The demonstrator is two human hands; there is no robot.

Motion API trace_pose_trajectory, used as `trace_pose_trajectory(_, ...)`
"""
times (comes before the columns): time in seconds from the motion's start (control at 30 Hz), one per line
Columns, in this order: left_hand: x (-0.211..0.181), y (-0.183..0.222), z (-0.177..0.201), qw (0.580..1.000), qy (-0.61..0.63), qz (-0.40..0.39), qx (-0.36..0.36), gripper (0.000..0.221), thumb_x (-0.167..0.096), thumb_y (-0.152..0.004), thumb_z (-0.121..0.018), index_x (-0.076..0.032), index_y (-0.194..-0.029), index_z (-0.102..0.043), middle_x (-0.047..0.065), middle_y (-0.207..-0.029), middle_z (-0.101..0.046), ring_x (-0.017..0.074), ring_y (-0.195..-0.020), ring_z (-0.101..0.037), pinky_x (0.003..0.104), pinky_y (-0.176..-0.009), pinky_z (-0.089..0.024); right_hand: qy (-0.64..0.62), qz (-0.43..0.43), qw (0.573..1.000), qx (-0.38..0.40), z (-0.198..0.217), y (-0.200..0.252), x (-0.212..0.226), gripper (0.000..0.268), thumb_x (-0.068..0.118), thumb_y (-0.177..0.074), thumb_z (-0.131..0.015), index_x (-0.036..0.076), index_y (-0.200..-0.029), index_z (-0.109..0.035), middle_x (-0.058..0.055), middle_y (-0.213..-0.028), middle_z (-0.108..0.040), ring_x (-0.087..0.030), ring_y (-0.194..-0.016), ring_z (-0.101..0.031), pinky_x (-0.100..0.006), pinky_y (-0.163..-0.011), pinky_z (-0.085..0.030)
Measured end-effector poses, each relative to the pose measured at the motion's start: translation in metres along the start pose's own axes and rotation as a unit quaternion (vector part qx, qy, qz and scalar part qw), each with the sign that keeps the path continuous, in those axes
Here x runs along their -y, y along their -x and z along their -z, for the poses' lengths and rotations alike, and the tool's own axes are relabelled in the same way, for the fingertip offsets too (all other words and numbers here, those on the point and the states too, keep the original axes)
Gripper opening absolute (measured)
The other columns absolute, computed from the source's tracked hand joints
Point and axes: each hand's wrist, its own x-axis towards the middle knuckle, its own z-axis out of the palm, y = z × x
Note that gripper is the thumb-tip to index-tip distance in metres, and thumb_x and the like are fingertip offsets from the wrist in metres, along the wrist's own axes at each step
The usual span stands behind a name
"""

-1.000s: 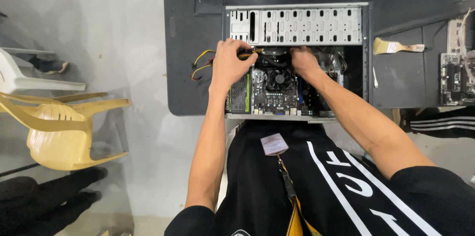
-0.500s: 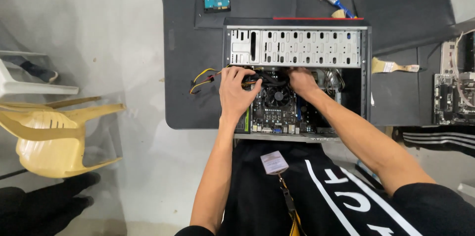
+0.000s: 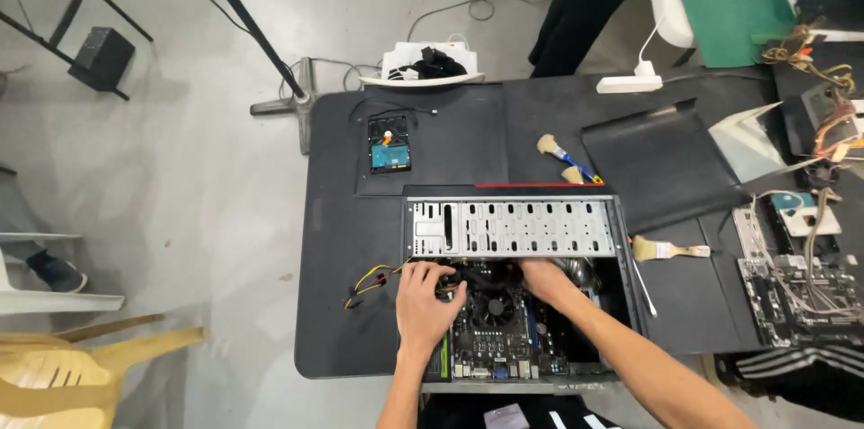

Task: Reinstalling a power supply unit into a desktop computer case and connecting internal power cables.

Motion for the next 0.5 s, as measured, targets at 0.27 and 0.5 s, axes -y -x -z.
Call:
trace_pose_trajectory(0.27,-0.013,0.000,0.009,0.999,-0.030,-0.020,0.010,0.018,-0.028,-0.083,-0.079,-0.015,-0.093,-0.072,0.000,-0.090,-0.065,0.0220,-0.095,-0.058,0.037,-0.082,-0.054,-0.027,-0.123,0.975,0.184,-0.099,-0.008,-0.060,0.043,0.007,-0.111,-0.021,-0.005,-0.132,-0.056,-0.025,-0.124,-0.067,-0.027,-0.097,-0.077,-0.025,-0.083,-0.068)
trace_pose_trajectory(0.5,-0.005,-0.011,0.004,1.000,-0.023,-0.017,0.007,0.019,-0.029,-0.084,-0.080,-0.015,-0.094,-0.072,0.000,-0.091,-0.063,0.0226,-0.097,-0.058,0.039,-0.085,-0.054,-0.167,-0.187,0.961,0.121,-0.029,-0.010,-0.019,0.033,0.012,-0.109,-0.029,0.006,-0.125,-0.057,-0.019,-0.103,-0.070,-0.024,-0.079,-0.072,-0.027,-0.074,-0.068)
